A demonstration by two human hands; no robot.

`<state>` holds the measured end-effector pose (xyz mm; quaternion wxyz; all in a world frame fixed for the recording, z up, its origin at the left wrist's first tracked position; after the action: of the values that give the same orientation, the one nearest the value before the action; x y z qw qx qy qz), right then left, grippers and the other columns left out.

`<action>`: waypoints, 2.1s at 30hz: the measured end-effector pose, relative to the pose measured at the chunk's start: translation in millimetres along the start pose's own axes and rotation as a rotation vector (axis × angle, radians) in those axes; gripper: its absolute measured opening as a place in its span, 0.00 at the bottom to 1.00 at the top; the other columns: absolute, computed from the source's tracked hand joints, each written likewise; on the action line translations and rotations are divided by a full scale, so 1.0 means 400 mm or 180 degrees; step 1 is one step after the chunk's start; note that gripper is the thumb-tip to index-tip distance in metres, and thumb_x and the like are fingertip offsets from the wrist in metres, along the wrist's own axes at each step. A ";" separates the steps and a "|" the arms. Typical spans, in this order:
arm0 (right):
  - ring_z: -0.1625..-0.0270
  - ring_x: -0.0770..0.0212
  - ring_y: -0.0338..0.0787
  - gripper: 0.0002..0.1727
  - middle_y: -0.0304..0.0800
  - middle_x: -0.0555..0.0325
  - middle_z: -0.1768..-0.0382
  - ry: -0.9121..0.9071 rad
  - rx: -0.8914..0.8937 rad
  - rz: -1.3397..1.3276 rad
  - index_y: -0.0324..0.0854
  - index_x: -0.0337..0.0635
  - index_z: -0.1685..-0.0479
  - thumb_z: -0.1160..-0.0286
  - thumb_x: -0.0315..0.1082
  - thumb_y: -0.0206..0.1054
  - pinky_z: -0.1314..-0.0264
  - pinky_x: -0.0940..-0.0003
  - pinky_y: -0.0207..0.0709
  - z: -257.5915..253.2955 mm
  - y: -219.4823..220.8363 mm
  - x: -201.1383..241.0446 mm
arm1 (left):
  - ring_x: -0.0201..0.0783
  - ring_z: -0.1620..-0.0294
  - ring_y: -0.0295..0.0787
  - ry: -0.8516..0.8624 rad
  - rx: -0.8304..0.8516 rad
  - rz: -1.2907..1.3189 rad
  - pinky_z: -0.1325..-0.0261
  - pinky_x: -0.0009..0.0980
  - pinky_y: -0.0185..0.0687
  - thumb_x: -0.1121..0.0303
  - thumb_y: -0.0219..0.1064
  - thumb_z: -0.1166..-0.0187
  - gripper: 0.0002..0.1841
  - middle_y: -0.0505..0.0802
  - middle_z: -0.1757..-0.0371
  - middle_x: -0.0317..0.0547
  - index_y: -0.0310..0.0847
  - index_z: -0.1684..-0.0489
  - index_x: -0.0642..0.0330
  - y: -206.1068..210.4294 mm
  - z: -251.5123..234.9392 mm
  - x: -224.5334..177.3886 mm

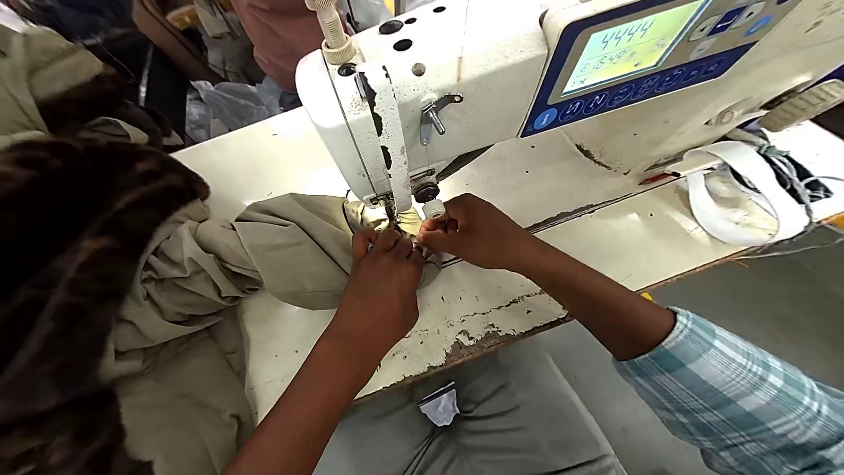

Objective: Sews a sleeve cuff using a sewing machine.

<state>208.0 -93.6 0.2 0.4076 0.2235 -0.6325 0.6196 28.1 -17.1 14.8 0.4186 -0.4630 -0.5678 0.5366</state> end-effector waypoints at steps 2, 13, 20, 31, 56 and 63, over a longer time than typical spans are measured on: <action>0.79 0.68 0.73 0.11 0.75 0.67 0.83 0.0153 -0.0077 -0.0392 0.91 0.50 0.68 0.20 0.42 0.70 0.73 0.64 0.67 0.008 0.017 -0.002 | 0.48 0.33 0.81 -0.0075 -0.0043 0.0018 0.27 0.58 0.64 0.71 0.81 0.46 0.14 0.89 0.41 0.43 0.93 0.60 0.53 0.002 0.005 0.001; 0.63 0.55 0.87 0.12 0.87 0.58 0.70 -0.0141 -0.0776 0.0502 0.88 0.46 0.66 0.28 0.45 0.74 0.62 0.47 0.76 -0.082 -0.009 -0.002 | 0.46 0.26 0.81 0.0005 0.0054 -0.0004 0.23 0.61 0.62 0.71 0.82 0.47 0.15 0.93 0.40 0.37 0.95 0.58 0.51 0.000 0.000 0.010; 0.64 0.51 0.88 0.13 0.86 0.53 0.72 -0.0174 -0.1399 0.0596 0.84 0.42 0.72 0.34 0.42 0.76 0.67 0.47 0.73 -0.083 0.037 -0.003 | 0.51 0.26 0.80 0.0033 -0.0053 0.0095 0.27 0.64 0.62 0.72 0.81 0.49 0.15 0.92 0.38 0.42 0.95 0.61 0.52 -0.001 0.003 0.011; 0.66 0.73 0.93 0.13 0.94 0.69 0.68 -0.0225 -0.0231 0.0307 0.89 0.49 0.55 0.28 0.46 0.78 0.56 0.67 0.89 0.022 -0.012 0.039 | 0.47 0.23 0.77 -0.0141 -0.0058 0.0043 0.21 0.62 0.54 0.66 0.82 0.46 0.15 0.95 0.49 0.35 0.95 0.58 0.47 0.010 0.012 0.010; 0.72 0.71 0.88 0.08 0.92 0.63 0.73 0.0274 0.0206 -0.0431 0.90 0.45 0.65 0.40 0.30 0.83 0.67 0.70 0.82 -0.055 -0.043 0.040 | 0.46 0.23 0.77 -0.0189 0.0062 0.0080 0.20 0.62 0.53 0.71 0.80 0.44 0.17 0.95 0.49 0.34 0.95 0.54 0.48 0.006 0.005 0.006; 0.69 0.72 0.90 0.11 0.95 0.62 0.69 0.0439 0.0258 -0.0927 0.91 0.42 0.67 0.44 0.30 0.87 0.64 0.76 0.84 -0.061 -0.043 0.045 | 0.48 0.25 0.79 -0.0084 -0.0053 0.0087 0.23 0.63 0.56 0.75 0.81 0.46 0.15 0.96 0.50 0.36 0.94 0.60 0.51 0.005 0.005 0.001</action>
<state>217.1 -68.2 22.3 0.5261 0.2860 -0.5385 0.5928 26.3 -17.2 12.7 0.3998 -0.4671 -0.5713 0.5436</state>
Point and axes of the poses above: each hand's wrist, its own z-axis away from the middle knuckle, its own y-axis out of the palm, x = y × z, the point moved 1 cm from there along -z, towards the middle knuckle
